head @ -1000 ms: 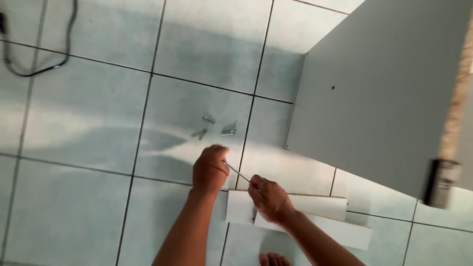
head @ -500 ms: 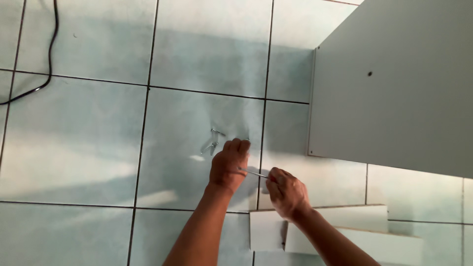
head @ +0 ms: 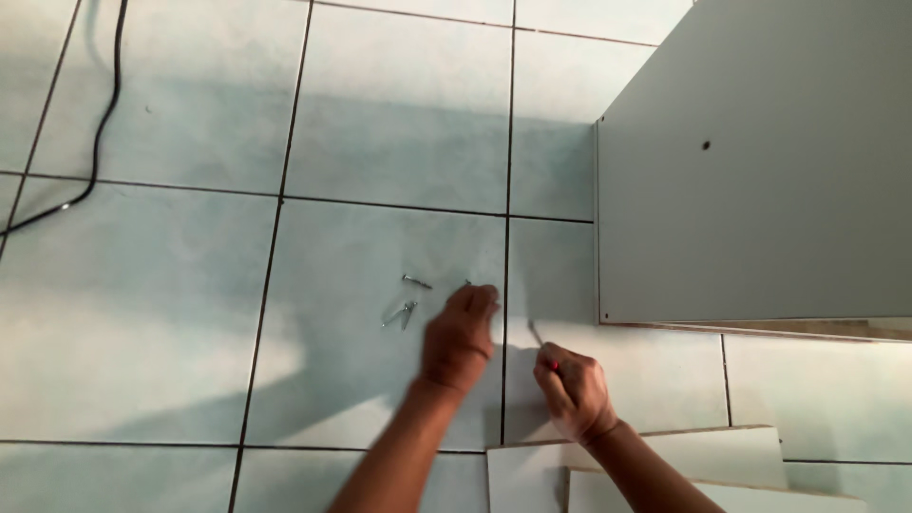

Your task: The person assembles a white cabinet by inserting wooden panels into a frame and securing them with screws using a screwdriver. The person works on a tiled floor, handling multiple panels and fasteners to build the structure.

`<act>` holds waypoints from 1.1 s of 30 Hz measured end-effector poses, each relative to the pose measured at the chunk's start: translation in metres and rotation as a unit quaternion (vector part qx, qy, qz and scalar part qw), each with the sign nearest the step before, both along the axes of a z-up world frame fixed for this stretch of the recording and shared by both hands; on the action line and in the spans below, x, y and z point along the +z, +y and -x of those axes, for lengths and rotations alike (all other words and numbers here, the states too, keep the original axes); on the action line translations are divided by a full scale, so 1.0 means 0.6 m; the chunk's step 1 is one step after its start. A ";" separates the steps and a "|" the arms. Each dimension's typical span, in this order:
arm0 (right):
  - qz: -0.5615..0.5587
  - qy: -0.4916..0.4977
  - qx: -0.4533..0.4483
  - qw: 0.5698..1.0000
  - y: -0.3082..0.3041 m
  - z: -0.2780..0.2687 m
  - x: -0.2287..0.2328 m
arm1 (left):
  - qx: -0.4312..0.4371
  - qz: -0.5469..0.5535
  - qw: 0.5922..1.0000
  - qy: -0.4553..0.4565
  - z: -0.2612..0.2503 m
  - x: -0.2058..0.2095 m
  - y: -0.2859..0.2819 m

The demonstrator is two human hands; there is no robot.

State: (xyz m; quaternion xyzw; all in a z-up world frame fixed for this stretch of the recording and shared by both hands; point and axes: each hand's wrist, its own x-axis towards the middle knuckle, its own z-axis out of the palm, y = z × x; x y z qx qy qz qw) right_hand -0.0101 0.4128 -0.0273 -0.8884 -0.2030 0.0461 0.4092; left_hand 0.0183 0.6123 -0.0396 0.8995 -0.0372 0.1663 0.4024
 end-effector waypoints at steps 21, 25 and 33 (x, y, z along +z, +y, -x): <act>-0.038 -0.034 -0.032 0.998 -0.064 0.032 0.011 | 0.034 0.430 0.864 0.259 -0.020 0.046 -0.184; -0.035 -0.033 -0.041 0.998 -0.063 0.032 0.015 | 0.047 0.396 0.885 0.239 -0.019 0.044 -0.187; -0.033 -0.015 -0.058 0.998 -0.063 0.035 0.011 | 0.034 0.441 0.853 0.277 -0.014 0.047 -0.186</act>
